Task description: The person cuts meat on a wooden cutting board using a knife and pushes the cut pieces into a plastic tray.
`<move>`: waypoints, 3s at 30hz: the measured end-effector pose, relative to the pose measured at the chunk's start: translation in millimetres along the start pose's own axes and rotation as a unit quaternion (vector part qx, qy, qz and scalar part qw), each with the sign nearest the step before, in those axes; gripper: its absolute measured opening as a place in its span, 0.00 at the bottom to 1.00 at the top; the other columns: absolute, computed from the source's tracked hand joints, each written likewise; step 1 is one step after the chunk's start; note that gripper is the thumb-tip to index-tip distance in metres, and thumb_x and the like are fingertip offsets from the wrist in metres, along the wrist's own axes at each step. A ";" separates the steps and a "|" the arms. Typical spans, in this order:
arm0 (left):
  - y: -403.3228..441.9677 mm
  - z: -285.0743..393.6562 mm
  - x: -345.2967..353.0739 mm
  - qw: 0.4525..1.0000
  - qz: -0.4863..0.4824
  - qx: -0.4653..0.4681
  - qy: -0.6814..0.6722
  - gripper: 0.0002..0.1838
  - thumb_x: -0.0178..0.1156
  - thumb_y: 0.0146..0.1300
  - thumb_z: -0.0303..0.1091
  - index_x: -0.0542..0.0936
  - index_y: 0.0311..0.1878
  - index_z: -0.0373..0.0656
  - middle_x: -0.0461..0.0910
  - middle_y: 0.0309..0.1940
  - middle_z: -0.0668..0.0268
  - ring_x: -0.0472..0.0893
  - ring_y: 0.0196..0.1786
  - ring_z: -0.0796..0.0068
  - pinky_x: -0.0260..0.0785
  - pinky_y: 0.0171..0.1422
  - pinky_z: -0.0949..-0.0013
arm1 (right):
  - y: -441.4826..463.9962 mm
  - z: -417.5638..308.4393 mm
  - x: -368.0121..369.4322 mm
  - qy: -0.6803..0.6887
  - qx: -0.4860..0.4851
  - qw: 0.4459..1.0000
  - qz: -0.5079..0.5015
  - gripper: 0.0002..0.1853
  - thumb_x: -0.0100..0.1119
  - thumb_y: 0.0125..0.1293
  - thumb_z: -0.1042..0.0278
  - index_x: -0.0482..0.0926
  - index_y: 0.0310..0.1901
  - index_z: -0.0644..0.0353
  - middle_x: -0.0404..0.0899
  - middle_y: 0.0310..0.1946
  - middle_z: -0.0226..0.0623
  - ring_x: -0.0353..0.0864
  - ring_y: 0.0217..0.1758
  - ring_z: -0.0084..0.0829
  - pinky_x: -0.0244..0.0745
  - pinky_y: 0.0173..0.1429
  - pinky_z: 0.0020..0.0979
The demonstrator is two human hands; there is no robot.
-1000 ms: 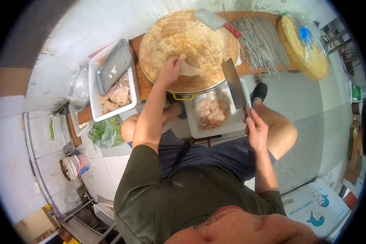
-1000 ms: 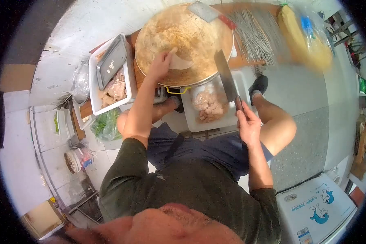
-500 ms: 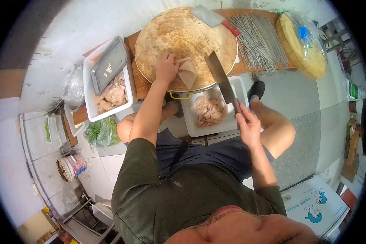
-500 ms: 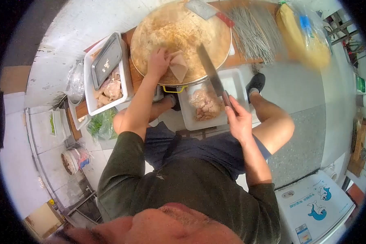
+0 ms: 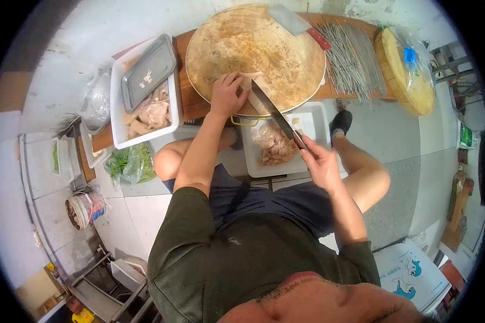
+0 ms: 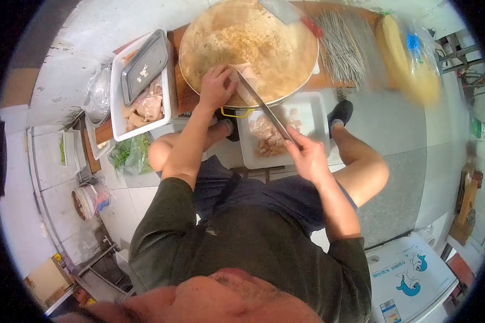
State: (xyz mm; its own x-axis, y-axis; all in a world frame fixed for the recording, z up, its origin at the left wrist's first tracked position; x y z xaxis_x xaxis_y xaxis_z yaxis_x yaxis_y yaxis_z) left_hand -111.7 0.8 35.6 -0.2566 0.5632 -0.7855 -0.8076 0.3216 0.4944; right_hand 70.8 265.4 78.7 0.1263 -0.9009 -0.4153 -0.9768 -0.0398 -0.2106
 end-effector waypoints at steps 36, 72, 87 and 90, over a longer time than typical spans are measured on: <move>-13.9 -5.3 8.4 0.997 -0.064 -0.030 0.030 0.41 0.68 0.58 0.61 0.76 0.68 0.42 0.73 0.71 0.58 0.68 0.75 0.53 0.55 0.80 0.45 | 61.4 -30.6 32.7 -0.038 -0.039 0.998 0.041 0.21 0.62 0.73 0.63 0.80 0.64 0.59 0.85 0.50 0.57 0.86 0.56 0.51 0.79 0.59 0.38; -10.8 8.9 15.8 0.993 -0.089 -0.025 0.075 0.45 0.71 0.52 0.63 0.76 0.69 0.45 0.69 0.74 0.58 0.66 0.76 0.51 0.54 0.78 0.38 | 94.2 -66.9 64.7 -0.217 -0.130 0.964 0.079 0.20 0.59 0.73 0.62 0.81 0.64 0.54 0.86 0.37 0.56 0.86 0.41 0.59 0.81 0.43 0.53; 0.3 2.9 22.9 0.982 -0.156 -0.053 0.093 0.47 0.70 0.55 0.65 0.73 0.71 0.43 0.69 0.73 0.51 0.64 0.77 0.48 0.53 0.80 0.45 | 65.9 -53.2 49.3 -0.262 -0.118 0.954 0.081 0.20 0.59 0.73 0.59 0.80 0.65 0.48 0.86 0.35 0.53 0.86 0.37 0.57 0.81 0.43 0.53; 3.7 -5.9 24.4 0.979 -0.167 -0.077 0.087 0.46 0.70 0.55 0.64 0.74 0.70 0.43 0.71 0.71 0.51 0.66 0.75 0.48 0.56 0.79 0.46 | 75.8 -62.6 56.4 -0.279 -0.136 0.946 0.095 0.21 0.58 0.73 0.60 0.78 0.66 0.47 0.86 0.37 0.53 0.86 0.37 0.57 0.82 0.43 0.53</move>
State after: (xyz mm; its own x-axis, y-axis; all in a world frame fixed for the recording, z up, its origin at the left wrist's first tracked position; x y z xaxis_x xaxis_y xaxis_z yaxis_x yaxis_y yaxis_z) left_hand -124.1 11.2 16.0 -0.0401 0.3031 -0.9521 -0.9290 0.3397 0.1472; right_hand -7.0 184.5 94.7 -0.0573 -0.5384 -0.8408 -0.9900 -0.0783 0.1176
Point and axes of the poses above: each hand's wrist, its own y-axis towards the middle knuckle, its own x-axis out of the palm, z = x × y, the point moved 9 cm from there along y, towards the middle knuckle
